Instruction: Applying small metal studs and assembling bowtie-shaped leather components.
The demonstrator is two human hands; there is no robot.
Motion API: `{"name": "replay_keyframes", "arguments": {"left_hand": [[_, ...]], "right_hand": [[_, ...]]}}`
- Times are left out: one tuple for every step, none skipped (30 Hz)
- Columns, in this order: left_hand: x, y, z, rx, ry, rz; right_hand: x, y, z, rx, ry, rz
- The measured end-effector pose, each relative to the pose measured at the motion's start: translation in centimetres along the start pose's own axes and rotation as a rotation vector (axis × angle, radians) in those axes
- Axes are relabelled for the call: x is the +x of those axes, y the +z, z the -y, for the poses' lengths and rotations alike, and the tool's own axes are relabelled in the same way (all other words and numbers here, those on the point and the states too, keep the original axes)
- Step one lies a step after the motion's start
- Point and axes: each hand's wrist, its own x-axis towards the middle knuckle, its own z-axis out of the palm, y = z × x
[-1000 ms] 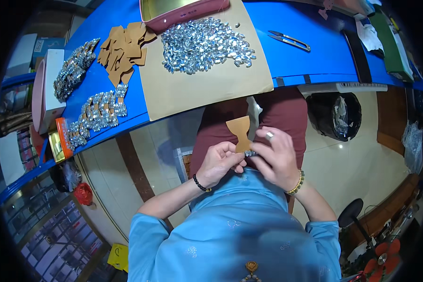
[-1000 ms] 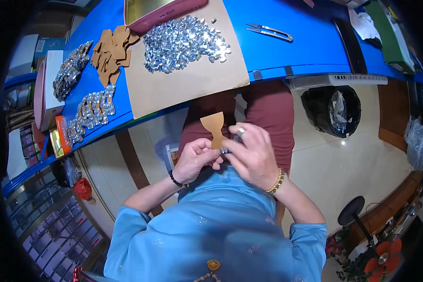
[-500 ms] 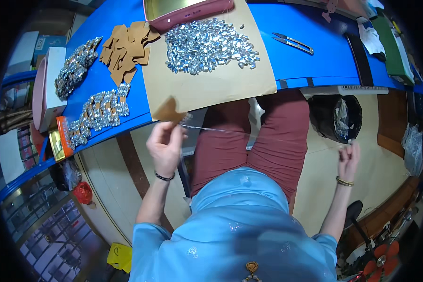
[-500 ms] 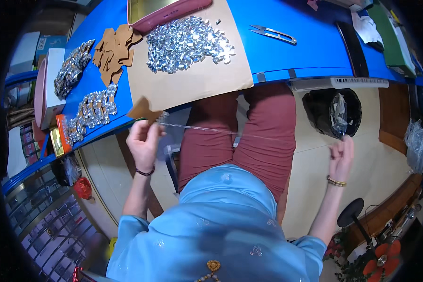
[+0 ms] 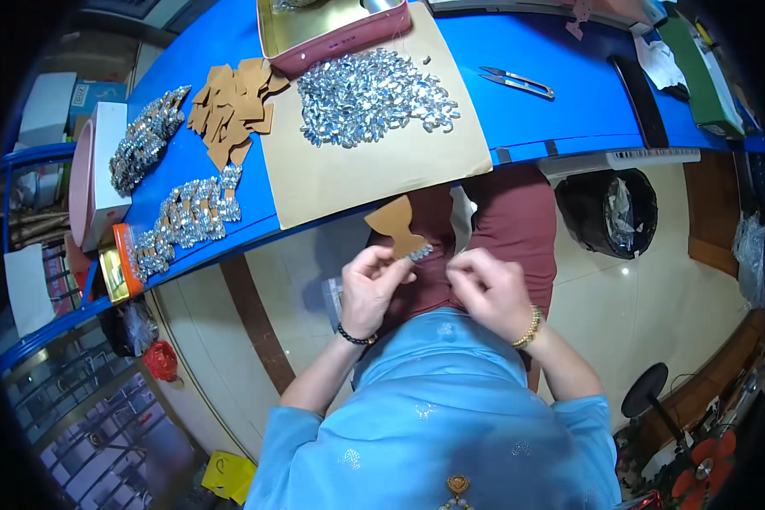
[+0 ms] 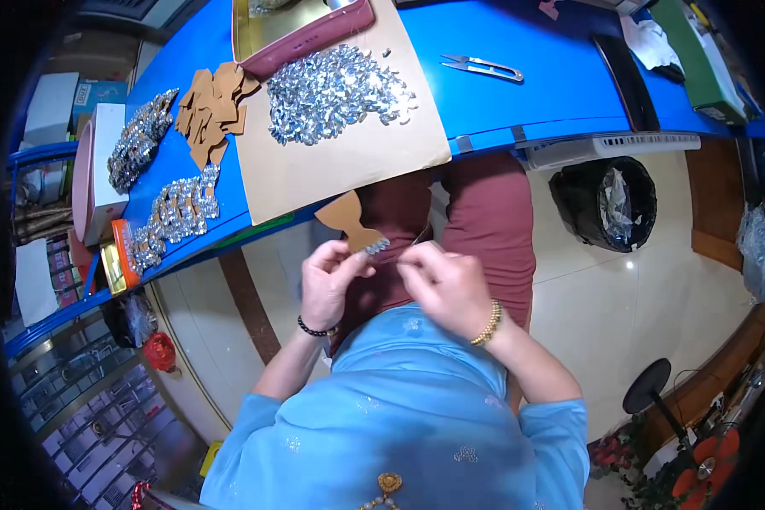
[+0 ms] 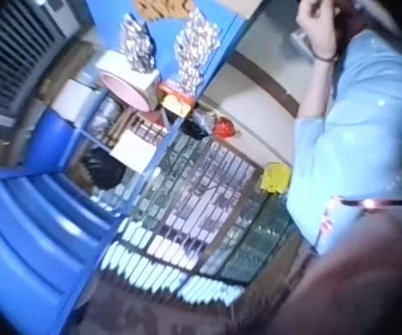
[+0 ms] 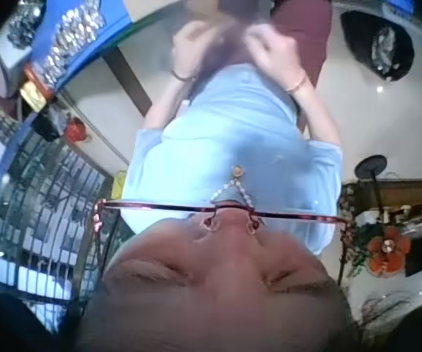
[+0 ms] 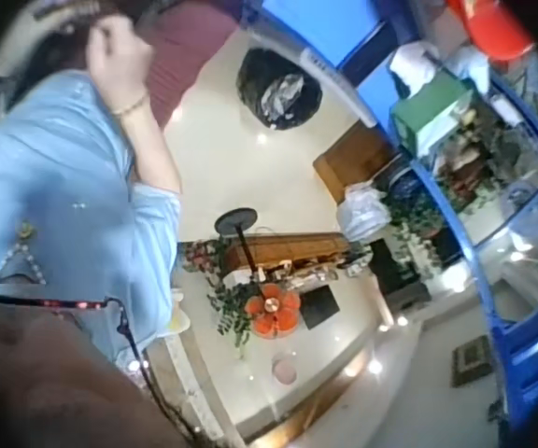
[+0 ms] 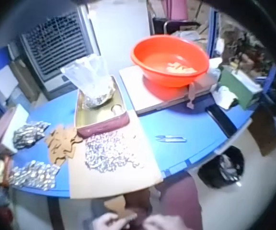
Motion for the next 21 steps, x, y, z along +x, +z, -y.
{"name": "replay_keyframes", "arguments": {"left_hand": [[0.0,0.2,0.3,-0.022,-0.023,0.020],[0.0,0.4,0.5,-0.045,-0.046,0.039],[-0.1,0.6,0.6,-0.046,-0.045,0.039],[-0.2,0.7,0.6,-0.034,-0.032,0.044],[-0.2,0.8,0.5,-0.023,-0.019,0.048],[-0.2,0.8,0.6,-0.011,-0.007,0.053],[-0.1,0.9,0.7,-0.014,-0.007,0.053],[-0.1,0.9,0.8,-0.027,-0.008,0.049],[-0.1,1.0,0.8,-0.039,-0.009,0.044],[0.0,1.1,0.9,-0.051,-0.010,0.039],[0.0,1.2,0.9,-0.052,-0.011,0.039],[0.0,1.4,0.9,-0.062,0.000,0.030],[0.0,1.5,0.8,-0.070,0.012,0.023],[0.0,1.5,0.8,-0.077,0.024,0.015],[0.0,1.5,0.9,-0.077,0.023,0.015],[0.1,1.5,1.0,-0.071,0.019,0.014],[0.1,1.4,1.1,-0.066,0.015,0.014],[0.2,1.4,1.1,-0.061,0.011,0.014],[0.2,1.4,1.2,-0.060,0.010,0.014],[0.1,1.3,1.3,-0.046,0.006,0.011],[0.1,1.3,1.3,-0.032,0.003,0.007]], "right_hand": [[0.3,0.7,0.2,0.000,0.000,-0.004],[0.5,1.5,0.2,-0.024,-0.049,-0.031],[0.6,2.1,0.0,-0.049,-0.098,-0.054],[0.7,2.4,-0.2,-0.075,-0.147,-0.076],[0.7,2.6,-0.3,-0.076,-0.147,-0.075],[0.6,2.6,-0.4,-0.111,-0.138,-0.081],[0.6,2.7,-0.4,-0.146,-0.129,-0.088],[0.6,2.7,-0.5,-0.180,-0.120,-0.094],[0.6,2.8,-0.6,-0.182,-0.119,-0.092],[0.6,2.8,-0.7,-0.183,-0.111,-0.079],[0.7,2.9,-0.8,-0.184,-0.103,-0.067],[0.7,2.9,-0.8,-0.184,-0.095,-0.055],[0.7,2.9,-0.8,-0.184,-0.094,-0.054],[0.8,2.9,-0.8,-0.181,-0.091,-0.055],[0.8,3.0,-0.8,-0.178,-0.088,-0.055],[0.9,3.0,-0.9,-0.175,-0.084,-0.056],[0.9,3.0,-0.9,-0.174,-0.083,-0.057],[0.9,3.0,-0.9,-0.181,-0.074,-0.049],[0.9,3.0,-0.9,-0.187,-0.065,-0.042],[0.9,3.0,-1.0,-0.194,-0.055,-0.035],[0.8,3.0,-1.0,-0.193,-0.054,-0.036]]}}
